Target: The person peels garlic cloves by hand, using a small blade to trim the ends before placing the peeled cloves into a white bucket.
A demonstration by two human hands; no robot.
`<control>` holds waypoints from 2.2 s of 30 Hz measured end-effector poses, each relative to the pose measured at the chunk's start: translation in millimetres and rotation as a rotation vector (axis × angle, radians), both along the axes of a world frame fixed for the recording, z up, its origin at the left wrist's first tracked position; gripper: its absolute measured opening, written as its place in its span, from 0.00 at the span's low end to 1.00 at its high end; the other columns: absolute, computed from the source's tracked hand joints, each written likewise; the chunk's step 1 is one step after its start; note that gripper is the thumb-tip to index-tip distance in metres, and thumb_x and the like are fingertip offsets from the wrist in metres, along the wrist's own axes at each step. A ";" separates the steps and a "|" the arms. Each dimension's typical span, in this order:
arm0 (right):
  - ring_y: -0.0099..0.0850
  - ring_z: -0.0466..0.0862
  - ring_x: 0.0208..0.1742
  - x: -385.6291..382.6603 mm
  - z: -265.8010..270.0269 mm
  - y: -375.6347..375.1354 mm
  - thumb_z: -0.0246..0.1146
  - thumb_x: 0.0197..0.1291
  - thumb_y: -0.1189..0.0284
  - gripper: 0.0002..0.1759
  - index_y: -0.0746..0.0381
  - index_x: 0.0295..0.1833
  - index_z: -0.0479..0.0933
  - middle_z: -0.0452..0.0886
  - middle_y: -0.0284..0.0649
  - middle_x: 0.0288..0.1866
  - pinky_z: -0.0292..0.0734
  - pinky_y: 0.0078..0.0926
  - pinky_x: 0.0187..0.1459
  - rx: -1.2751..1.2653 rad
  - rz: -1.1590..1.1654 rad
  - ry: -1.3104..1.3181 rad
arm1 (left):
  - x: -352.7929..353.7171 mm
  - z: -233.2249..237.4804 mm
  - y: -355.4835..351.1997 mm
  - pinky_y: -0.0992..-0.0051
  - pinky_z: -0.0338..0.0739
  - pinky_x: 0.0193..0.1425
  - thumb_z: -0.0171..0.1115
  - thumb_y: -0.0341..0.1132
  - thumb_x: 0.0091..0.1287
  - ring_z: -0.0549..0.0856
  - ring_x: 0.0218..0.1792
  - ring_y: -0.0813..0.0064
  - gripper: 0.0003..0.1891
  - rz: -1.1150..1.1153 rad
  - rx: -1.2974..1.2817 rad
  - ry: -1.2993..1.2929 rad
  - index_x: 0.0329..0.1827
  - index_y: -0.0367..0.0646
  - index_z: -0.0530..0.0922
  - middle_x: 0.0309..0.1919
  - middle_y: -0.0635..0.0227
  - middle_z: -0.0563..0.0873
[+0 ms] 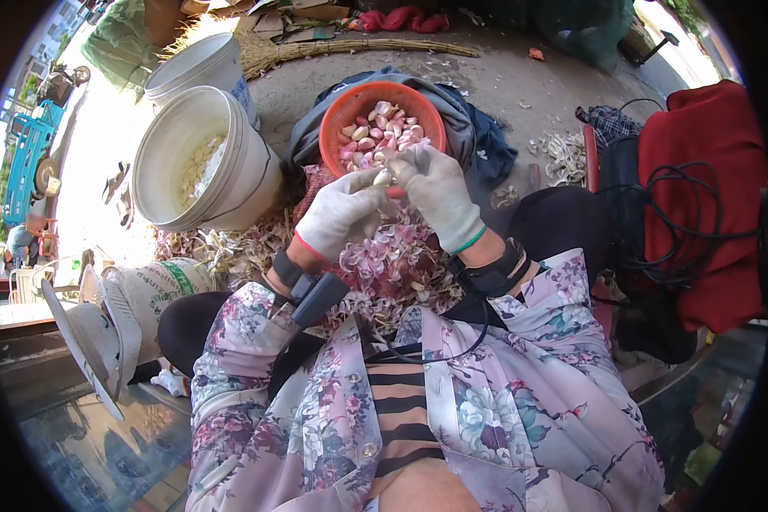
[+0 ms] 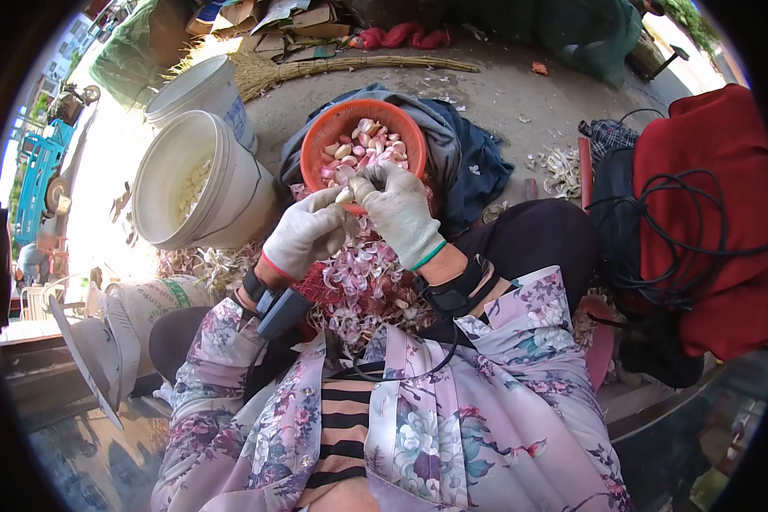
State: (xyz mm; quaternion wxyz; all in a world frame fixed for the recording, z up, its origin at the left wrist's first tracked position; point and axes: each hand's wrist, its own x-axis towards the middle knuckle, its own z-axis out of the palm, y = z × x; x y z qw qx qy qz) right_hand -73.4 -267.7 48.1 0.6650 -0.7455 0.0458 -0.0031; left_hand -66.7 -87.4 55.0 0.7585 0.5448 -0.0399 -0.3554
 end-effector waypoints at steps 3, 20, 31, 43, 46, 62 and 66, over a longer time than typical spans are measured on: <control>0.21 0.80 0.26 -5.8 13.9 2.5 0.64 0.68 0.69 0.10 0.65 0.37 0.79 0.82 0.33 0.27 0.75 0.19 0.29 0.082 0.053 0.043 | 1.1 -5.2 1.2 0.87 0.63 0.23 0.62 0.42 0.70 0.76 0.24 0.88 0.17 0.001 -0.075 0.046 0.55 0.40 0.74 0.38 0.70 0.85; 0.14 0.66 0.19 4.5 17.1 -30.5 0.60 0.70 0.66 0.11 0.61 0.37 0.76 0.70 0.25 0.21 0.60 0.16 0.20 0.590 0.058 0.198 | -2.9 18.0 -1.1 0.85 0.67 0.25 0.58 0.32 0.73 0.76 0.26 0.87 0.15 0.099 -0.023 0.007 0.60 0.37 0.73 0.41 0.65 0.85; 0.22 0.84 0.33 3.2 -5.4 -22.0 0.66 0.64 0.71 0.09 0.67 0.43 0.81 0.85 0.34 0.30 0.78 0.23 0.36 -0.174 0.136 0.072 | 64.0 -1.4 151.8 0.84 0.68 0.28 0.55 0.36 0.76 0.75 0.30 0.82 0.15 1.006 -0.415 0.011 0.59 0.37 0.72 0.43 0.61 0.82; 0.39 0.87 0.44 -3.5 7.0 -14.3 0.67 0.59 0.70 0.11 0.63 0.46 0.80 0.86 0.47 0.40 0.79 0.31 0.46 -0.686 0.288 -0.181 | 28.9 -12.6 72.6 0.65 0.82 0.58 0.47 0.33 0.76 0.81 0.55 0.58 0.21 0.452 -0.656 0.238 0.67 0.30 0.63 0.62 0.46 0.74; 0.35 0.87 0.34 -1.1 9.9 -9.8 0.68 0.61 0.67 0.11 0.63 0.43 0.80 0.85 0.45 0.32 0.80 0.30 0.38 -0.520 0.176 -0.262 | 21.8 -7.5 49.4 0.59 0.77 0.66 0.48 0.35 0.77 0.77 0.64 0.53 0.23 0.380 -0.603 0.208 0.70 0.31 0.61 0.68 0.45 0.70; 0.11 0.73 0.26 -12.5 25.6 8.2 0.64 0.65 0.71 0.08 0.60 0.48 0.80 0.80 0.27 0.33 0.64 0.10 0.24 0.420 0.239 0.369 | 0.7 -20.3 -3.2 0.59 0.62 0.73 0.44 0.46 0.77 0.70 0.68 0.60 0.30 0.110 -0.275 -0.122 0.75 0.34 0.58 0.70 0.55 0.69; 0.17 0.76 0.29 -13.0 12.4 15.8 0.63 0.66 0.71 0.07 0.63 0.45 0.80 0.81 0.30 0.33 0.70 0.15 0.30 0.301 0.201 0.215 | -2.4 -28.8 -5.3 0.58 0.62 0.74 0.44 0.45 0.77 0.71 0.67 0.62 0.27 0.051 -0.686 0.268 0.72 0.35 0.61 0.68 0.57 0.71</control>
